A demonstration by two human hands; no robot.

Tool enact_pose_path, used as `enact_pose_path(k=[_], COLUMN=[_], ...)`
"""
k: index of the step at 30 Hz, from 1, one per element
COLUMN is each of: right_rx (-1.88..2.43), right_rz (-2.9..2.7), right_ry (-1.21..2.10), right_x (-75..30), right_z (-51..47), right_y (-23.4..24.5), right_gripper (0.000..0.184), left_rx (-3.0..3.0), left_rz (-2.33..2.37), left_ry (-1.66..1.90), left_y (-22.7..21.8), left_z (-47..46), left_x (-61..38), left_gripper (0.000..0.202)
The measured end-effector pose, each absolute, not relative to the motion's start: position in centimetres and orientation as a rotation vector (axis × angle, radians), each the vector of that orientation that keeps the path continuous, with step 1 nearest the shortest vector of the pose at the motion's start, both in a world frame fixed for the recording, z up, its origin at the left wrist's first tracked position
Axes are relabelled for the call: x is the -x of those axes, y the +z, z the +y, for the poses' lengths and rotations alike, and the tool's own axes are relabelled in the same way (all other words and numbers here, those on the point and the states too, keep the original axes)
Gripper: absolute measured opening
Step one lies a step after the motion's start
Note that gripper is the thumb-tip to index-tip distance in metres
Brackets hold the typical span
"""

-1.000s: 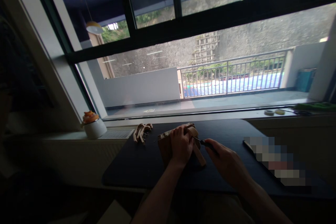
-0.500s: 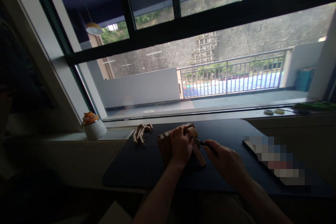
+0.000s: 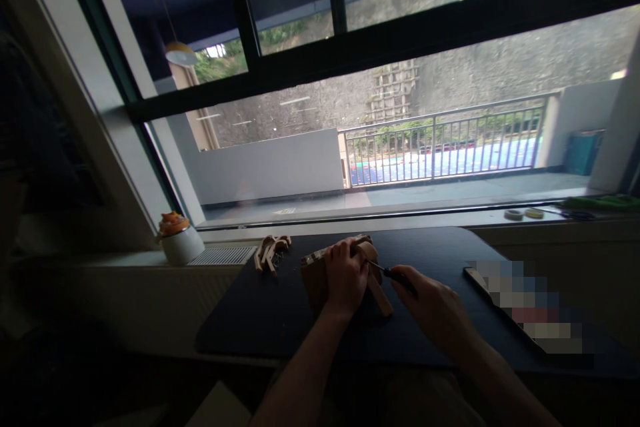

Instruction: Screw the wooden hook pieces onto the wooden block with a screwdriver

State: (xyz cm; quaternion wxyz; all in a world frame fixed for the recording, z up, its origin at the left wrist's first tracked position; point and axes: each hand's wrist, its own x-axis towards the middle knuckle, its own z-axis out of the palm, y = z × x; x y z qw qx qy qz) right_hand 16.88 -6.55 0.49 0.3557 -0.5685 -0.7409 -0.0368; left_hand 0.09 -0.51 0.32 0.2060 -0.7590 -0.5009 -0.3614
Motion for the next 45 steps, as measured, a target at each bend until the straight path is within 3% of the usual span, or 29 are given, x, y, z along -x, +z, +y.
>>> enact_pose_path(k=[7, 22, 38, 45], right_rx=[1.546, 1.601, 1.693, 1.596], right_rz=[-1.894, -1.935, -1.909, -1.881], right_ry=[-0.069, -0.106, 0.139, 0.077], right_x=[-16.6, -16.6, -17.5, -17.2], right_z=[-6.3, -6.3, -4.8, -4.7], right_y=[0.9, -0.1, -1.1, -1.7], right_gripper=[0.031, 0.022, 0.047, 0.04], left_rx=[2.115, 2.123, 2.139, 2.16], left_rz=[-1.41, -1.4, -1.418, -1.388], left_ry=[-1.009, -1.028, -1.024, -1.056], left_y=[0.2, 0.4, 0.3, 0.3], left_z=[-0.4, -0.6, -0.7, -0.9], left_x=[-0.1, -0.1, 0.2, 0.2], left_gripper=[0.02, 0.015, 0.014, 0.013])
